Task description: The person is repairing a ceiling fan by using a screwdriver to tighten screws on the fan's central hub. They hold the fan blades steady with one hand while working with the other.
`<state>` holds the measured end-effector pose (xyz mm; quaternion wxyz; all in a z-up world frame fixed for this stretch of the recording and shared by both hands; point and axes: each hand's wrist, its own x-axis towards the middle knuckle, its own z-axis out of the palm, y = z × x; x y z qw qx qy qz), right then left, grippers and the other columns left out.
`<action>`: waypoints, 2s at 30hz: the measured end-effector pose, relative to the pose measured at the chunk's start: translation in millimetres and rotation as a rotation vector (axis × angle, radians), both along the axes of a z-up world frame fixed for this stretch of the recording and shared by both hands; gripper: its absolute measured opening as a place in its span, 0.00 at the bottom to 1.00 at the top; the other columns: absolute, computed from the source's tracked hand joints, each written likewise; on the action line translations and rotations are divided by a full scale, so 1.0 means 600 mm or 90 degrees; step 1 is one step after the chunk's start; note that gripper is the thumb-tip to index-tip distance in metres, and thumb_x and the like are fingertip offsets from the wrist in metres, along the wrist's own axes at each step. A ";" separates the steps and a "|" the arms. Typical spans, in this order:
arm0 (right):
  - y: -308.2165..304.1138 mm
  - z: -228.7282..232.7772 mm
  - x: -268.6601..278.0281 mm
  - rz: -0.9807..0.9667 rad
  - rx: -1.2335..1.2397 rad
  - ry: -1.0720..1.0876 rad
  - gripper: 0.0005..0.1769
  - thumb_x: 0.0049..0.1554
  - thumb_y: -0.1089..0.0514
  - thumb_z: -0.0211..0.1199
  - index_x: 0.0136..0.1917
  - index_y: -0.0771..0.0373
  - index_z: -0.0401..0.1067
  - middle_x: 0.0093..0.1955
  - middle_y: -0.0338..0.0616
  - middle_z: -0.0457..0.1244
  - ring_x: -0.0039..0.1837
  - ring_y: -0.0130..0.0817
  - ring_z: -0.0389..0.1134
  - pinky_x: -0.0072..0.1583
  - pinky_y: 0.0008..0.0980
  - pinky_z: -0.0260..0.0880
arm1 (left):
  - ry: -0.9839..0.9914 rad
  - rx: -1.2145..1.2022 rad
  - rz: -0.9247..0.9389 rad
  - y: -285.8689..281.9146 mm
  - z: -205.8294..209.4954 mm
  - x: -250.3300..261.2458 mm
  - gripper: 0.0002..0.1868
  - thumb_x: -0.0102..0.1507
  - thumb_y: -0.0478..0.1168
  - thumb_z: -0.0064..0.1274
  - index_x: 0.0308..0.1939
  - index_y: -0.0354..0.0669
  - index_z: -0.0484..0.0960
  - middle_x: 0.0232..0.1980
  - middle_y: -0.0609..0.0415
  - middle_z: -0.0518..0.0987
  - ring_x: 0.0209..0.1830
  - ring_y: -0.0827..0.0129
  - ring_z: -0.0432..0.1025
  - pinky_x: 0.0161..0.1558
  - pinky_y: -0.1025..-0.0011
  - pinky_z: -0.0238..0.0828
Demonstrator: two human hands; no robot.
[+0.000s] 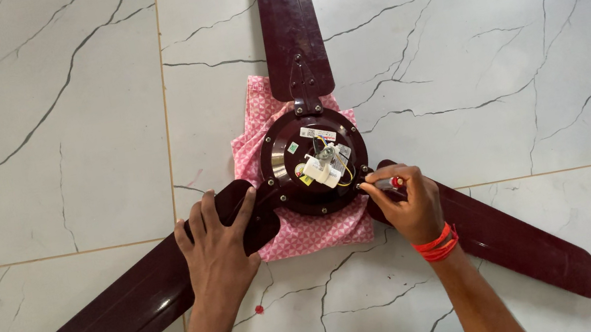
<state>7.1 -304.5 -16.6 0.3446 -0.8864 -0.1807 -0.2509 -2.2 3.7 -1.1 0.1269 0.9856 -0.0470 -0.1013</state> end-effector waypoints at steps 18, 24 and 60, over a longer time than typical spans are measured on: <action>-0.010 0.069 -0.026 -0.036 0.001 0.093 0.16 0.62 0.64 0.66 0.62 0.66 0.70 0.54 0.47 0.73 0.52 0.34 0.77 0.52 0.29 0.78 | -0.013 0.020 -0.013 0.002 -0.004 0.006 0.58 0.44 0.46 0.74 0.74 0.78 0.59 0.72 0.46 0.57 0.73 0.51 0.52 0.70 0.39 0.47; 0.004 0.086 -0.029 -0.175 -0.049 0.090 0.16 0.51 0.56 0.77 0.45 0.67 0.74 0.38 0.45 0.70 0.36 0.31 0.72 0.38 0.29 0.72 | -0.016 0.042 -0.021 0.004 -0.003 0.001 0.58 0.44 0.47 0.73 0.74 0.78 0.57 0.71 0.45 0.57 0.72 0.49 0.53 0.70 0.38 0.49; 0.046 0.102 0.058 0.059 -0.787 0.375 0.09 0.57 0.57 0.60 0.42 0.56 0.81 0.49 0.46 0.72 0.53 0.46 0.75 0.52 0.45 0.77 | -0.096 0.004 -0.030 0.007 -0.014 -0.010 0.57 0.45 0.43 0.72 0.75 0.75 0.60 0.72 0.40 0.58 0.72 0.47 0.53 0.69 0.37 0.48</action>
